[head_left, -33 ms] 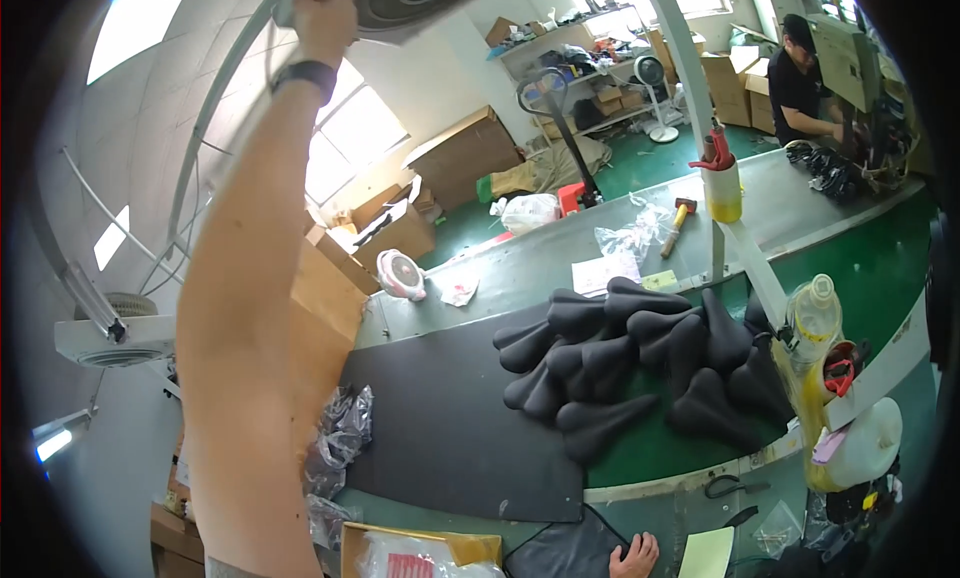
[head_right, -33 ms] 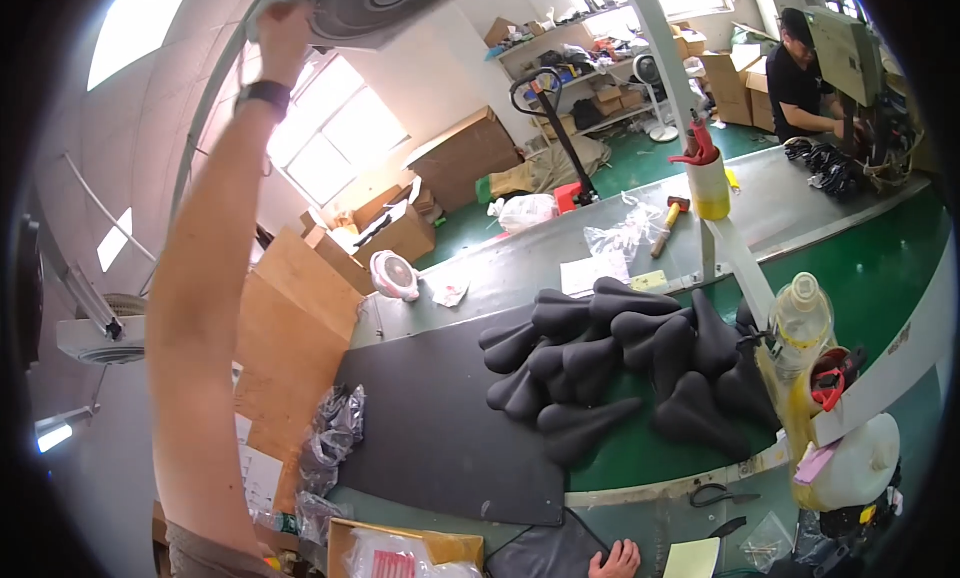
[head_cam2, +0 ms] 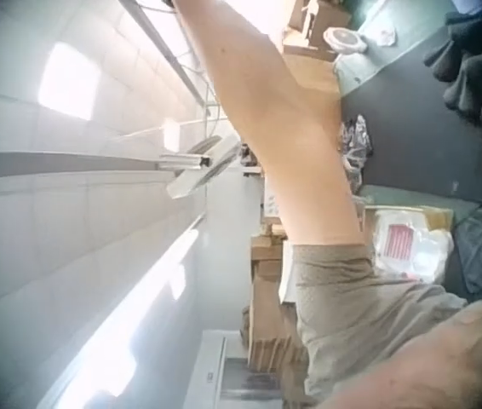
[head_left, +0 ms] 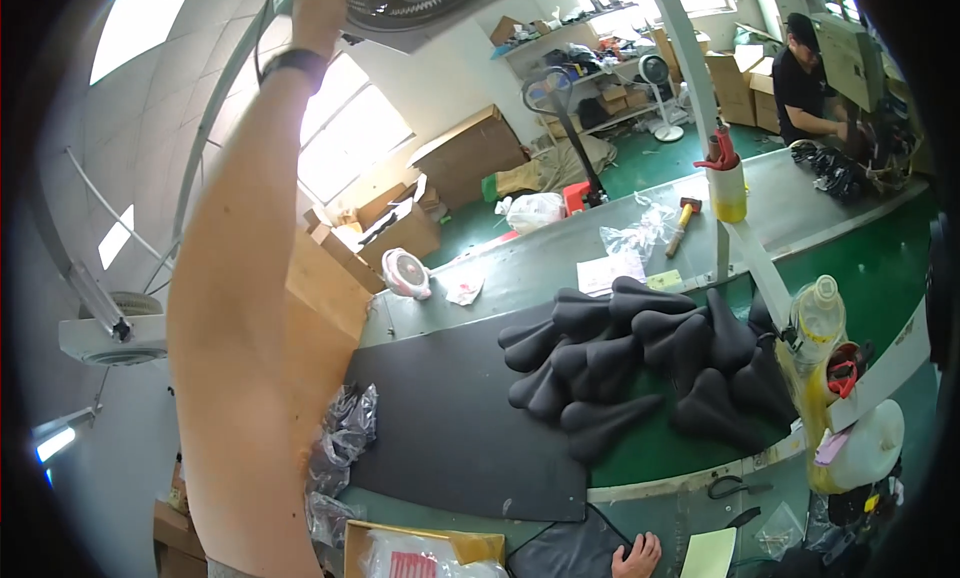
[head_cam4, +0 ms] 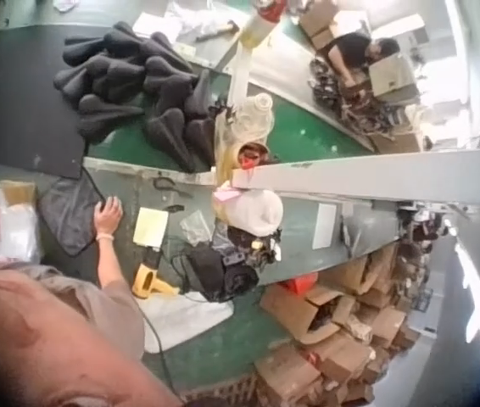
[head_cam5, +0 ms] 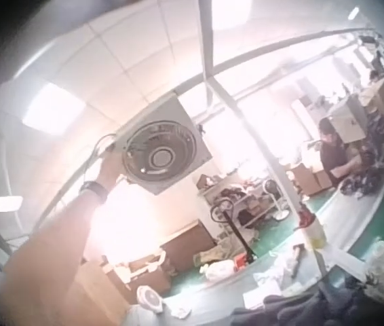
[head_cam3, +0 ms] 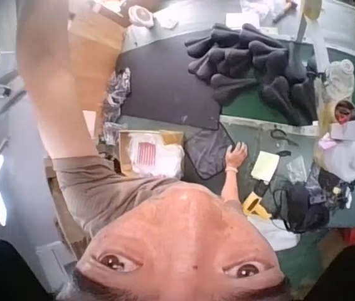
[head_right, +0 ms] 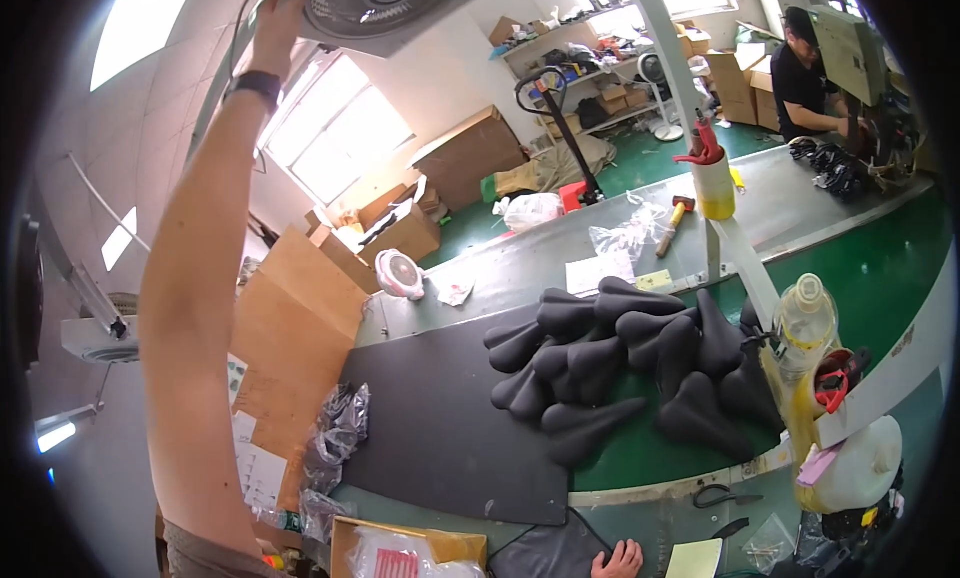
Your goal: Folding a cardboard box, taping it shut, and then preparing bicycle seats for packaging into the box.
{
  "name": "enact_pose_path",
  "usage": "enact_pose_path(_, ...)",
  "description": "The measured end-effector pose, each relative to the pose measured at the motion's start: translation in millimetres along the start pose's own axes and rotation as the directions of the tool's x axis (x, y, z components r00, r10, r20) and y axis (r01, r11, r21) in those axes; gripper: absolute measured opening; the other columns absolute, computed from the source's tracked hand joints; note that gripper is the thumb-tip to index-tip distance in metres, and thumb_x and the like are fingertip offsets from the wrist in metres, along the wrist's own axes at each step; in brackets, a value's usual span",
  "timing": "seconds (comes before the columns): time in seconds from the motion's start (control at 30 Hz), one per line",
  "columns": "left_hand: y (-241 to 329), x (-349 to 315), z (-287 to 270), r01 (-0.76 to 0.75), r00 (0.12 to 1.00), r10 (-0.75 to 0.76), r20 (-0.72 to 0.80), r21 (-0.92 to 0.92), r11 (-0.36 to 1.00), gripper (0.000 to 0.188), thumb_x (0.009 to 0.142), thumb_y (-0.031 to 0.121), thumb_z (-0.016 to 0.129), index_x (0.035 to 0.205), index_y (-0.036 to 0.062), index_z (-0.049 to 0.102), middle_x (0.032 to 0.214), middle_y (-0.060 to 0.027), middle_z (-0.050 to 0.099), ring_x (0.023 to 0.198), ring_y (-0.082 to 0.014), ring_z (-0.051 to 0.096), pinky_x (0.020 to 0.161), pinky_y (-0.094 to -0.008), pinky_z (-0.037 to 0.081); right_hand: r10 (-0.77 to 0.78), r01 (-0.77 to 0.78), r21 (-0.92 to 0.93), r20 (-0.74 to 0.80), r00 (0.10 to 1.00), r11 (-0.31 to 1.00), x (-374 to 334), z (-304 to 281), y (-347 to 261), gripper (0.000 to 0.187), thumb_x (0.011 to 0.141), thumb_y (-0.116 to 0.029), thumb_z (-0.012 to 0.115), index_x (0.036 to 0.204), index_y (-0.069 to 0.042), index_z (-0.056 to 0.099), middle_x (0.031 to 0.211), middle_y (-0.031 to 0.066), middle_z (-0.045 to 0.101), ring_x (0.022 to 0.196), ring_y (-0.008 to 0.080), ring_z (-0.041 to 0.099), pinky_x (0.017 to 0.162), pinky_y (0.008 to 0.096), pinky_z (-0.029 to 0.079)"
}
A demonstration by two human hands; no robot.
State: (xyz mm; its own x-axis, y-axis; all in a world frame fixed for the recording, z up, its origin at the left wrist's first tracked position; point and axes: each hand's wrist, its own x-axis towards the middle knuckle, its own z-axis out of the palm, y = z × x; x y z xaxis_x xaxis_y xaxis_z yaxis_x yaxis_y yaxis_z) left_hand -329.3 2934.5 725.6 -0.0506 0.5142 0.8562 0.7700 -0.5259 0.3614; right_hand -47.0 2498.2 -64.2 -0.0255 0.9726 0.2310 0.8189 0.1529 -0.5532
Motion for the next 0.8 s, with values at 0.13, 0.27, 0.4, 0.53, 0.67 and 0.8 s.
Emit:
enact_pose_path(0.13, -34, 21, -9, -0.09, 0.995, 0.069, 0.073, 0.349, 0.933, 0.07, 0.089, 0.037, 0.064, 0.143, -0.0038, 0.044, 0.134, -0.0209, 0.058, 0.124, -0.0277, 0.055, 0.105, -0.0392, 0.041, -0.025, 0.025, 0.012, -0.024, 0.999, 1.0, 6, 5, 0, 0.045, 0.085, -0.03, 0.067, 0.119, -0.001, 0.058, 0.126, 0.0193, 0.058, 0.118, 0.0389, 0.054, 0.099, 0.0512, 0.044)
enact_pose_path(0.27, -86, 2, -21, -0.057, 0.986, -0.028, 0.162, 0.496, 0.867, 0.075, 0.086, 0.04, 0.067, 0.142, -0.0044, 0.043, 0.141, -0.0275, 0.05, 0.135, -0.0373, 0.046, 0.111, -0.0406, 0.037, -0.038, 0.039, 0.029, -0.02, 0.999, 0.999, 9, -2, -5, 0.044, 0.086, -0.03, 0.066, 0.119, -0.002, 0.059, 0.125, 0.0196, 0.058, 0.118, 0.039, 0.054, 0.099, 0.0503, 0.044)
enact_pose_path(0.4, -85, -58, 12, -0.156, 0.956, -0.003, 0.292, 0.52, 0.84, 0.067, 0.086, 0.033, 0.069, 0.138, -0.0039, 0.048, 0.139, -0.0278, 0.051, 0.129, -0.0377, 0.052, 0.109, -0.042, 0.039, -0.014, 0.014, 0.015, 0.002, 1.0, 1.0, 8, -6, -2, 0.044, 0.086, -0.03, 0.066, 0.119, -0.002, 0.059, 0.127, 0.0196, 0.057, 0.119, 0.0387, 0.053, 0.1, 0.0503, 0.044)
enact_pose_path(0.53, -94, -131, 28, -0.142, 0.891, -0.149, 0.429, 0.575, 0.805, 0.062, 0.088, 0.033, 0.066, 0.134, -0.0052, 0.052, 0.134, -0.027, 0.056, 0.117, -0.0382, 0.061, 0.104, -0.0416, 0.044, -0.021, 0.021, 0.003, -0.002, 1.0, 1.0, -5, 4, 9, 0.049, 0.084, -0.032, 0.069, 0.121, -0.002, 0.059, 0.129, 0.018, 0.056, 0.12, 0.0393, 0.052, 0.101, 0.0507, 0.043)
enact_pose_path(0.67, -69, -248, 20, -0.268, 0.618, -0.2, 0.76, 0.443, 0.856, 0.048, 0.091, 0.031, 0.061, 0.124, -0.0034, 0.061, 0.122, -0.0248, 0.063, 0.118, -0.0378, 0.058, 0.1, -0.0429, 0.046, 0.025, -0.033, 0.099, 0.085, 0.996, 0.995, 1, 23, 4, 0.05, 0.078, -0.028, 0.07, 0.119, -0.001, 0.057, 0.128, 0.0202, 0.054, 0.122, 0.0391, 0.049, 0.102, 0.0507, 0.04)
enact_pose_path(0.8, -14, -421, -15, -0.162, 0.332, -0.156, 0.93, 0.219, 0.962, 0.036, 0.09, 0.026, 0.065, 0.116, 0.0017, 0.063, 0.116, -0.0193, 0.066, 0.109, -0.0368, 0.061, 0.095, -0.0441, 0.048, 0.014, -0.014, 0.001, 0.02, 1.0, 1.0, 2, 24, 10, 0.049, 0.079, -0.028, 0.071, 0.119, -0.002, 0.057, 0.127, 0.0167, 0.054, 0.122, 0.0373, 0.049, 0.104, 0.0492, 0.04)
